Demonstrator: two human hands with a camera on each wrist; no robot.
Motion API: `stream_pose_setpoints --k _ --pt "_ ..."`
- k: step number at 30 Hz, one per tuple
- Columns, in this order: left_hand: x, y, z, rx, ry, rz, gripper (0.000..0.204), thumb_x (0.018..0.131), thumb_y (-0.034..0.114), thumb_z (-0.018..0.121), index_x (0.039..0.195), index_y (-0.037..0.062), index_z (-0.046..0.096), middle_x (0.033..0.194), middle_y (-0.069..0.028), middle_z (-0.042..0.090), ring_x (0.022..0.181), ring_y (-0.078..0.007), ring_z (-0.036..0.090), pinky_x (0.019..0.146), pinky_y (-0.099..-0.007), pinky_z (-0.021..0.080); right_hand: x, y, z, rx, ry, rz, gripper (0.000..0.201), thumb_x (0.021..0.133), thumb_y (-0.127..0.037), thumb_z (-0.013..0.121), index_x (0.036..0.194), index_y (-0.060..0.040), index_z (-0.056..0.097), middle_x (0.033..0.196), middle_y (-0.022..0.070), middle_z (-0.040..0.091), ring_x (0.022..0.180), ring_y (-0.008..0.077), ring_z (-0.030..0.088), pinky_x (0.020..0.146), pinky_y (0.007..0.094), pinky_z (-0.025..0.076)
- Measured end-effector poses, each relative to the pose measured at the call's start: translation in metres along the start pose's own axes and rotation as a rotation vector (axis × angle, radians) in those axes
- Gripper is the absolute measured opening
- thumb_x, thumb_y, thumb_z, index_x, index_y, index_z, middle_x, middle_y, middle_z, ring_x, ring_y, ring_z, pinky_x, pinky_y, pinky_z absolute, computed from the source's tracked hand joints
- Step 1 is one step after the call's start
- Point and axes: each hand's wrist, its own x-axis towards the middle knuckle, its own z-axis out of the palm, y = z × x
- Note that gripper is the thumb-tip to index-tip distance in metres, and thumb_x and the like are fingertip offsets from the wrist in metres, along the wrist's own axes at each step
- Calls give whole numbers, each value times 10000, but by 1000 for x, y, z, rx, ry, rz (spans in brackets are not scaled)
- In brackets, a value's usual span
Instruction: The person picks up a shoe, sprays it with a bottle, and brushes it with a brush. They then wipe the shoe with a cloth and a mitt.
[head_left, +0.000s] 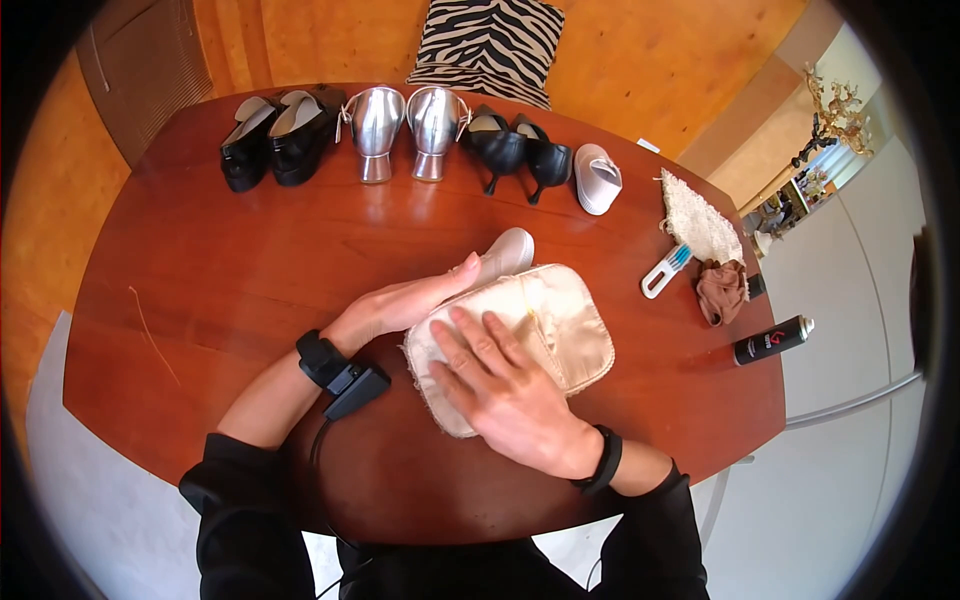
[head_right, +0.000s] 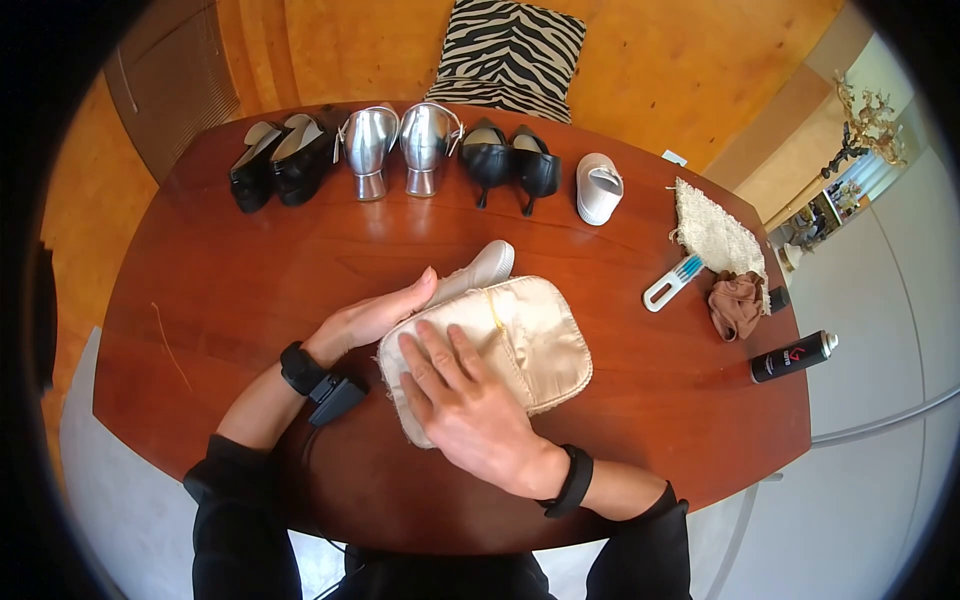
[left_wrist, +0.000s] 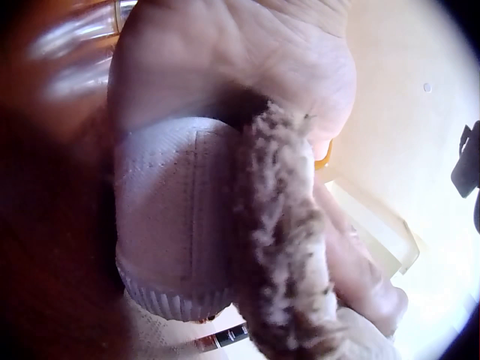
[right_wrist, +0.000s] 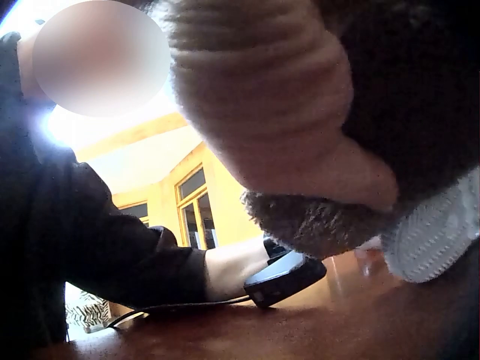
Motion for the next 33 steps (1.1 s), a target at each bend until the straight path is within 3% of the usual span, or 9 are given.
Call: stream_pose_setpoints --k 1,3,7,14,19,21,28,30,33 --pt "-2 5 1 0 0 -1 678 958 551 191 1355 34 378 1293 -96 468 1156 -145 452 984 -291 380 0 -1 -2 -2 -9 -21 333 685 -130 586 998 -38 652 1269 151 510 1255 325 407 1056 467 309" --pt "-5 15 2 91 -91 1 761 953 564 149 1388 -51 262 1422 -158 304 1301 -218 294 1075 -312 269 -1 -2 -6 7 -10 -55 290 696 -148 579 950 -43 673 1234 131 539 1233 316 430 1052 473 310" --pt "-3 10 0 66 -87 24 743 955 560 141 1387 -27 285 1401 -153 342 1281 -213 334 1063 -312 294 -2 7 -14 52 30 -40 204 698 -150 585 844 -64 698 1164 71 582 1201 291 461 1052 492 302" --pt "1 1 -2 20 -91 18 733 947 574 129 1399 21 296 1369 -112 404 1233 -180 401 1038 -308 326 -6 43 -31 34 -13 80 163 674 -127 601 805 -74 683 1138 69 585 1188 292 468 1041 500 307" --pt "-1 3 2 52 -29 73 740 945 580 130 1397 20 301 1371 -110 404 1244 -176 384 1044 -313 316 -1 7 -15 36 -10 -28 154 682 -144 600 792 -68 678 1166 92 581 1202 292 458 1036 492 314" --pt "-4 10 3 65 -41 -20 752 948 576 133 1362 -14 347 1335 -119 440 1188 -172 435 1012 -294 354 3 -6 -8 18 -10 -89 140 687 -166 590 738 -62 667 1178 107 582 1206 286 457 1041 487 309" --pt "2 1 2 -15 -94 16 765 946 580 134 1358 -29 343 1353 -126 416 1205 -180 414 1023 -295 341 1 -9 1 27 46 -50 126 663 -169 604 693 -59 659 1152 94 596 1194 287 469 1037 486 317" --pt "7 -10 1 97 -33 77 783 938 595 130 1357 -32 342 1371 -128 387 1237 -187 377 1034 -308 329 0 -5 -12 31 32 -16 130 658 -160 608 707 -53 662 1147 89 598 1190 290 473 1028 487 328" --pt "-6 17 7 117 -113 -1 807 928 611 121 1360 -37 333 1377 -131 369 1263 -202 343 1055 -320 299 -2 8 -18 11 58 54 135 649 -135 610 730 -40 662 1139 83 600 1181 297 481 1012 490 349"
